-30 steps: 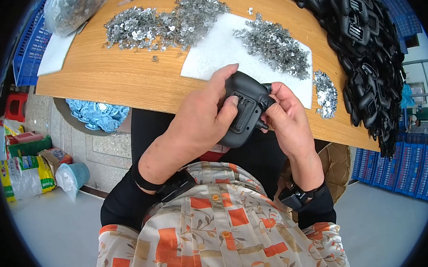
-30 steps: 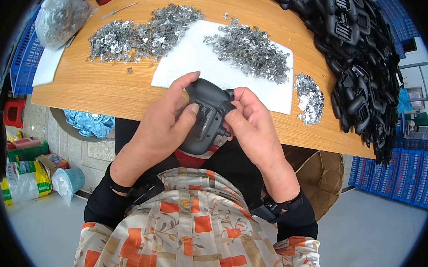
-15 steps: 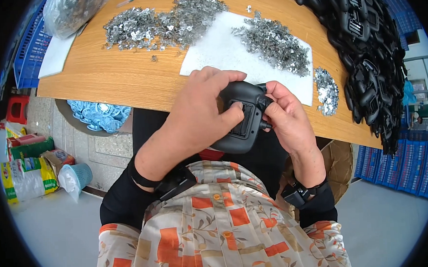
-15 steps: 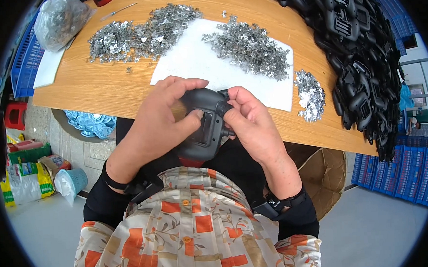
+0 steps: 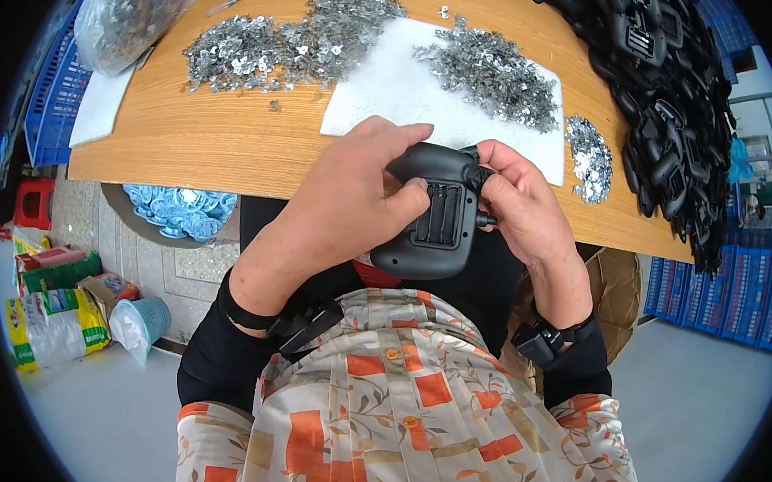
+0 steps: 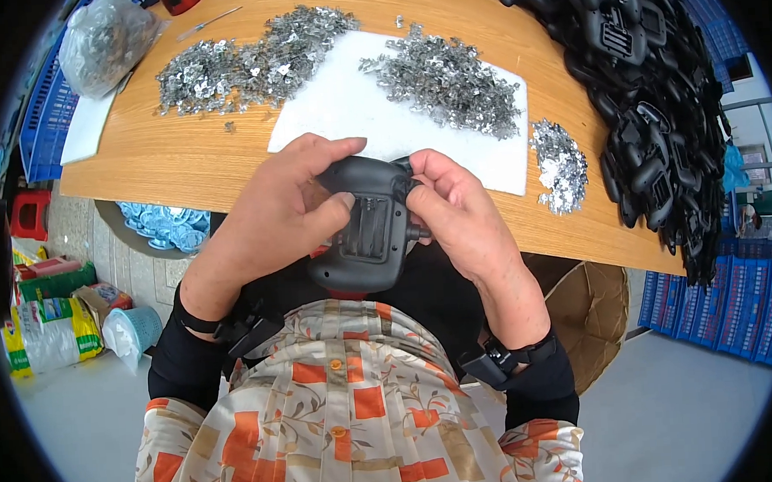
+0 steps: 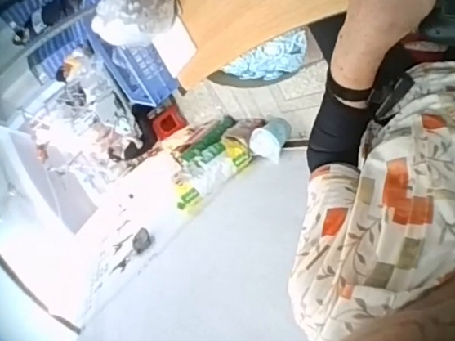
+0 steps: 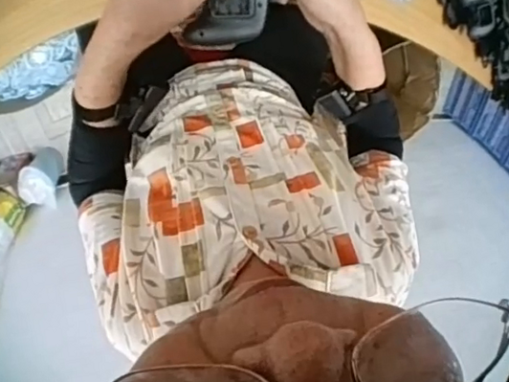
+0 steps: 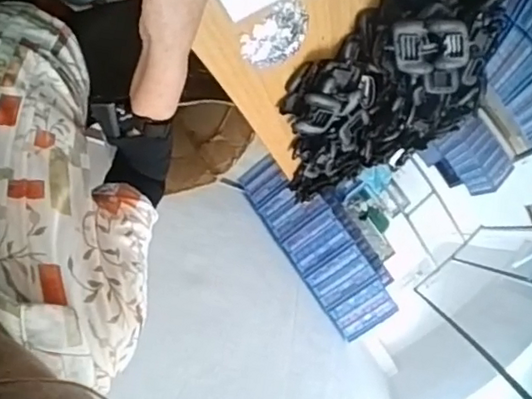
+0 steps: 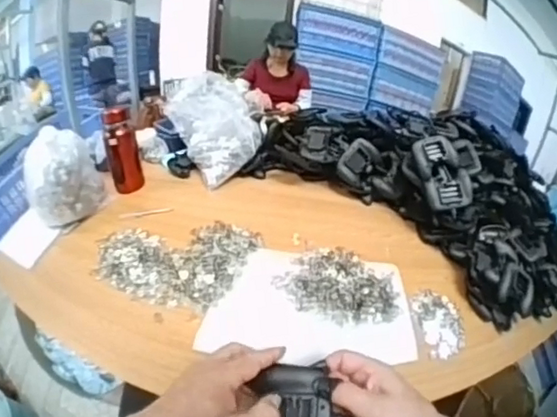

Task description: Assembling small silver components onto the back of a black handheld game controller.

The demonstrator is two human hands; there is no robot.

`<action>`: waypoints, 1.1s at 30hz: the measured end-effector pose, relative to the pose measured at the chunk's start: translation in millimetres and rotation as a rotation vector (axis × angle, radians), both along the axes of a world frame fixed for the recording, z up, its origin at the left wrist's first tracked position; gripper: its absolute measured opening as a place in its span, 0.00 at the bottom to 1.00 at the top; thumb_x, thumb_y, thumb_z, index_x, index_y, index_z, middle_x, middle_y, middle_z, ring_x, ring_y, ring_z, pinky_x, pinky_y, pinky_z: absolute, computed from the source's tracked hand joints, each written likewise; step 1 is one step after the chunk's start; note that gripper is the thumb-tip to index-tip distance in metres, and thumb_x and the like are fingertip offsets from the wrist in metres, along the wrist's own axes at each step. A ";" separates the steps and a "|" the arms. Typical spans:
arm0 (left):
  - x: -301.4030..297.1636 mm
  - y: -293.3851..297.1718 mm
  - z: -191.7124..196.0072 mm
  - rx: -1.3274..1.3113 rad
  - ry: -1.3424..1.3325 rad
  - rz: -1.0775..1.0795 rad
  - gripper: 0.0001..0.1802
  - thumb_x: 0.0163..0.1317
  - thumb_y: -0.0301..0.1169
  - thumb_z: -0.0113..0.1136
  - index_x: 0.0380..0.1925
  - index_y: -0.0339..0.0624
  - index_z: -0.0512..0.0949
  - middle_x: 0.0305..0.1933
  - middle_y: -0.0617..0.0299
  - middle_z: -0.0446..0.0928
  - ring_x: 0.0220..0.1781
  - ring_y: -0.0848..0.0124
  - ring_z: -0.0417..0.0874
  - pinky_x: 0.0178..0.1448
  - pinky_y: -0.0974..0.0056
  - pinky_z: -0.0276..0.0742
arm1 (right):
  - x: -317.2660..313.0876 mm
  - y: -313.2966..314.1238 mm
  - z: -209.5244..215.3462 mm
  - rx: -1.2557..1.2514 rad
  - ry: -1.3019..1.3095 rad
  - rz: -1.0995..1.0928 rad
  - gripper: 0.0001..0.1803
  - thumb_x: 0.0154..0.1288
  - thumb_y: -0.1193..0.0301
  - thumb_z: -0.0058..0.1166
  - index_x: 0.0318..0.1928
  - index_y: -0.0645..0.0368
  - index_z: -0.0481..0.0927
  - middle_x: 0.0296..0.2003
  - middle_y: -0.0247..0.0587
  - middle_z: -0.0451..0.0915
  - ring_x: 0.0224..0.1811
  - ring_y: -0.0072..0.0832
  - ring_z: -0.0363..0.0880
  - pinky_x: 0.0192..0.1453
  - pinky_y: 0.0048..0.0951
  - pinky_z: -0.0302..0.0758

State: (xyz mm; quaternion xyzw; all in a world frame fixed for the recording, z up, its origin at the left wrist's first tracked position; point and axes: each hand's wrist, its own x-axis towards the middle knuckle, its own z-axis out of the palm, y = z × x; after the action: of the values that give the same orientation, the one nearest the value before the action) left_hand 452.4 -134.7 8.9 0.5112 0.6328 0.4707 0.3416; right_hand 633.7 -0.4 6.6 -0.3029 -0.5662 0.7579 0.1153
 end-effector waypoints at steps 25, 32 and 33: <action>6.4 0.9 -0.9 -0.037 0.060 0.007 0.24 0.62 0.21 0.57 0.60 0.35 0.74 0.44 0.57 0.72 0.33 0.72 0.80 0.36 0.66 0.76 | -3.5 0.6 7.9 -0.012 -0.036 -0.006 0.08 0.71 0.75 0.47 0.48 0.58 0.75 0.33 0.25 0.79 0.27 0.08 0.73 0.26 0.15 0.68; 11.1 2.9 -10.5 0.135 0.381 0.067 0.24 0.64 0.21 0.54 0.62 0.34 0.72 0.45 0.54 0.71 0.33 0.69 0.81 0.37 0.63 0.78 | -8.9 -3.9 11.5 0.016 -0.022 -0.067 0.09 0.71 0.75 0.47 0.49 0.59 0.75 0.33 0.26 0.79 0.28 0.09 0.74 0.27 0.14 0.70; 10.8 1.7 -9.4 0.091 0.194 0.038 0.25 0.64 0.21 0.53 0.62 0.33 0.71 0.45 0.54 0.71 0.35 0.68 0.80 0.39 0.63 0.77 | -8.0 -2.3 10.9 0.015 -0.020 -0.068 0.09 0.71 0.75 0.47 0.49 0.59 0.75 0.33 0.26 0.79 0.28 0.09 0.74 0.27 0.14 0.70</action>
State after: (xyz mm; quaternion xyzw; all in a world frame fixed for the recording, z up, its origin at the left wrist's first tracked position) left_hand 463.2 -133.0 -0.6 0.5571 0.6505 0.4537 0.2464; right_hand 625.7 -2.7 17.5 -0.3286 -0.5624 0.7462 0.1375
